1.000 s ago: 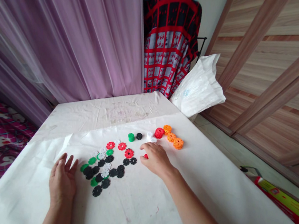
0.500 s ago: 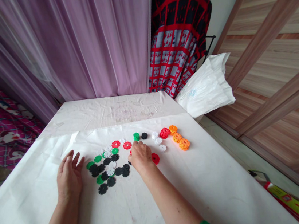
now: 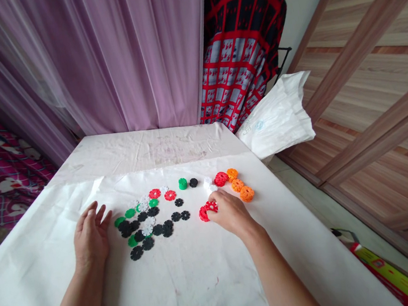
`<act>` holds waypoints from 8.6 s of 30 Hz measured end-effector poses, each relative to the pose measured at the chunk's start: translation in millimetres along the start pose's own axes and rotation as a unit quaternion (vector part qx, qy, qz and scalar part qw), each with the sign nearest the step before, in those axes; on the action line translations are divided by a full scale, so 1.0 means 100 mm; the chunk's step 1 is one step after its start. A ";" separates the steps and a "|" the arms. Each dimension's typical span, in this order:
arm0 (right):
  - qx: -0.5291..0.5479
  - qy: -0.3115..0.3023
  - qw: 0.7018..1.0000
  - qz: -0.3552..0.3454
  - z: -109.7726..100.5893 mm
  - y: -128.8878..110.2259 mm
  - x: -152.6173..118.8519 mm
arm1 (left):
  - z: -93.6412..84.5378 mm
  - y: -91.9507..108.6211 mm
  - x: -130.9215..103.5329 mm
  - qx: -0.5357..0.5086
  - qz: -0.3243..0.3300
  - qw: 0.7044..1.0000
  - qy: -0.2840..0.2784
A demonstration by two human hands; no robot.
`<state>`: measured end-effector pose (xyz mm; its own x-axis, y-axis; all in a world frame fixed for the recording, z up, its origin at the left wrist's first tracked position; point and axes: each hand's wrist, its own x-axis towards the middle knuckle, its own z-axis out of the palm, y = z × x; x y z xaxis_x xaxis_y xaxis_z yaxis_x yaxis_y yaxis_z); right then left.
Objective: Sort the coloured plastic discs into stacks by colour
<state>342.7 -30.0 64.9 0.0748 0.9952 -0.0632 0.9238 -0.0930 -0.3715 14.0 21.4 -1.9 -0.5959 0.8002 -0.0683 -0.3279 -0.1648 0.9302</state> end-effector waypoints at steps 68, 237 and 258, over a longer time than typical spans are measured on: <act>-0.132 -0.045 0.990 -0.023 0.20 -0.19 -0.03 | 0.02 0.01 -0.01 0.000 -0.008 1.000 -0.001; -0.003 0.161 0.975 -0.153 0.93 0.18 -0.30 | 0.09 -0.18 -0.59 0.699 0.236 0.578 -0.350; 0.112 0.156 0.966 -0.175 1.01 0.04 -0.06 | 0.12 -0.26 -0.99 0.666 0.306 0.538 -0.416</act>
<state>307.7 -39.4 -29.9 -0.0852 0.9248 0.3707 0.8110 0.2805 -0.5134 90.4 -46.1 -14.6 0.4229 0.9037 0.0667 0.8898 -0.4280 0.1581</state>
